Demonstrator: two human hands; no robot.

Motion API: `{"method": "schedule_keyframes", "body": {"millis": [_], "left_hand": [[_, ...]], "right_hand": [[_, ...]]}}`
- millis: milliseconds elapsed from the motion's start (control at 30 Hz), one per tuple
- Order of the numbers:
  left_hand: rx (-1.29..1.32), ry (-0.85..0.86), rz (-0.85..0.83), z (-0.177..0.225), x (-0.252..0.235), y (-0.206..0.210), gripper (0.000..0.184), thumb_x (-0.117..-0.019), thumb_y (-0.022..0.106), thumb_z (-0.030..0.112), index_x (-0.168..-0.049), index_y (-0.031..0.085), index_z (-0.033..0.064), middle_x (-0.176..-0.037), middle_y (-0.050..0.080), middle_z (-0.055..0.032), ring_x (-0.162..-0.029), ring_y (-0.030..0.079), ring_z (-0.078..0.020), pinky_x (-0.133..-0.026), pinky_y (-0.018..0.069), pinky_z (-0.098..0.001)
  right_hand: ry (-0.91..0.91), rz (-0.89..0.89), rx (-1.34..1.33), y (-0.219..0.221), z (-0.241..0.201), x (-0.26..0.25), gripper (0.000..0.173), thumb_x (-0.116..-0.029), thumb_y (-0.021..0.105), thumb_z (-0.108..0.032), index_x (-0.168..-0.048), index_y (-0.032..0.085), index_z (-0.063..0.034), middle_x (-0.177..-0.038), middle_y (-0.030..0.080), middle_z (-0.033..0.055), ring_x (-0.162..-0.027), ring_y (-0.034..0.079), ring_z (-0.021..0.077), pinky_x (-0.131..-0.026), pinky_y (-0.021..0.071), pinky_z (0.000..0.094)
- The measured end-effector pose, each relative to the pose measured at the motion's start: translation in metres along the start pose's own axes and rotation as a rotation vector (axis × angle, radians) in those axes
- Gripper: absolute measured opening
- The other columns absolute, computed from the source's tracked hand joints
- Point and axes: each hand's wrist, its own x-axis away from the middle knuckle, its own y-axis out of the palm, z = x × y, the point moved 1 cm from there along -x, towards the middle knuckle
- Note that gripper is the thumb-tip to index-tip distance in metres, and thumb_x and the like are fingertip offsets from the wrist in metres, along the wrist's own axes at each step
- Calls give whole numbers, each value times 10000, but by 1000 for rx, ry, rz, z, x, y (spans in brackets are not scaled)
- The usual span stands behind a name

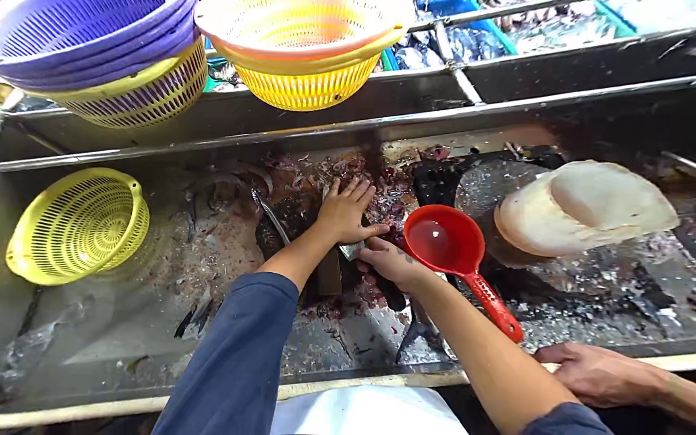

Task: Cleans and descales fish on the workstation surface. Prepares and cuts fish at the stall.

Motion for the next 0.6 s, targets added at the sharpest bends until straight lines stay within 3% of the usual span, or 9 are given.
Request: {"method": "schedule_keyframes", "body": {"millis": [67, 133, 233, 300, 333, 467, 500, 567, 600], "left_hand": [[-42, -19, 10, 5, 3, 1, 1026, -841, 377, 902, -1607, 377, 219, -1702, 275, -46, -1591, 160, -309, -1236, 9, -700], [-27, -40, 67, 28, 29, 16, 1028, -838, 331, 919, -1582, 431, 217, -1696, 288, -72, -1593, 137, -344, -1220, -28, -740], [92, -132, -29, 80, 92, 25, 1015, -871, 228, 898, -1608, 379, 216, -1707, 255, -74, -1597, 107, -350, -1213, -8, -755], [143, -132, -30, 89, 105, 24, 1004, -857, 255, 905, -1618, 354, 258, -1711, 245, -71, -1595, 122, -349, -1215, 9, -744], [146, -124, -11, 82, 96, 20, 991, -856, 286, 902, -1618, 353, 271, -1709, 253, -69, -1593, 141, -343, -1221, 24, -736], [65, -24, 108, 19, 11, 7, 954, -900, 408, 829, -1615, 361, 199, -1689, 307, -55, -1585, 201, -283, -1258, 76, -659], [39, -12, 136, 11, 0, 5, 979, -894, 416, 828, -1620, 346, 175, -1690, 307, -44, -1587, 198, -267, -1262, 67, -650], [21, -31, 170, 22, 17, 13, 1074, -847, 399, 878, -1630, 314, 148, -1698, 287, -49, -1593, 172, -263, -1265, 33, -658], [37, -67, 186, 42, 42, 20, 1103, -829, 364, 912, -1638, 297, 164, -1703, 271, -61, -1595, 159, -282, -1262, 25, -678]], "right_hand": [[-35, 40, 96, 3, 9, 0, 249, -1093, 482, -290, -1254, 492, -100, -731, 524, 40, -493, 515, 145, -452, 502, 307], [-98, 82, 323, 5, 37, 21, 425, -1082, 489, -424, -1307, 561, -70, -767, 590, 92, -533, 572, 189, -500, 540, 380], [-113, 105, 541, 16, 78, 78, 457, -1066, 499, -438, -1282, 626, -56, -863, 687, 125, -692, 675, 239, -677, 594, 484], [-154, 165, 626, 26, 87, 88, 468, -1054, 515, -436, -1280, 640, -45, -925, 722, 123, -835, 716, 248, -816, 594, 512], [-175, 192, 645, 25, 82, 79, 462, -1059, 518, -421, -1285, 630, -34, -943, 723, 133, -866, 718, 262, -836, 589, 524], [-164, 226, 606, -2, 12, 5, 553, -1090, 464, -422, -1443, 478, 4, -1106, 681, 231, -913, 703, 330, -843, 577, 550], [-149, 215, 571, -6, 5, -6, 553, -1088, 464, -438, -1446, 475, -16, -1089, 670, 223, -853, 689, 313, -784, 580, 529], [-127, 164, 546, -2, 21, 9, 513, -1088, 452, -455, -1375, 529, -38, -948, 654, 175, -709, 656, 270, -660, 581, 490], [-126, 143, 571, 3, 38, 34, 481, -1086, 459, -432, -1336, 570, -36, -942, 677, 169, -739, 678, 274, -697, 592, 507]]}}
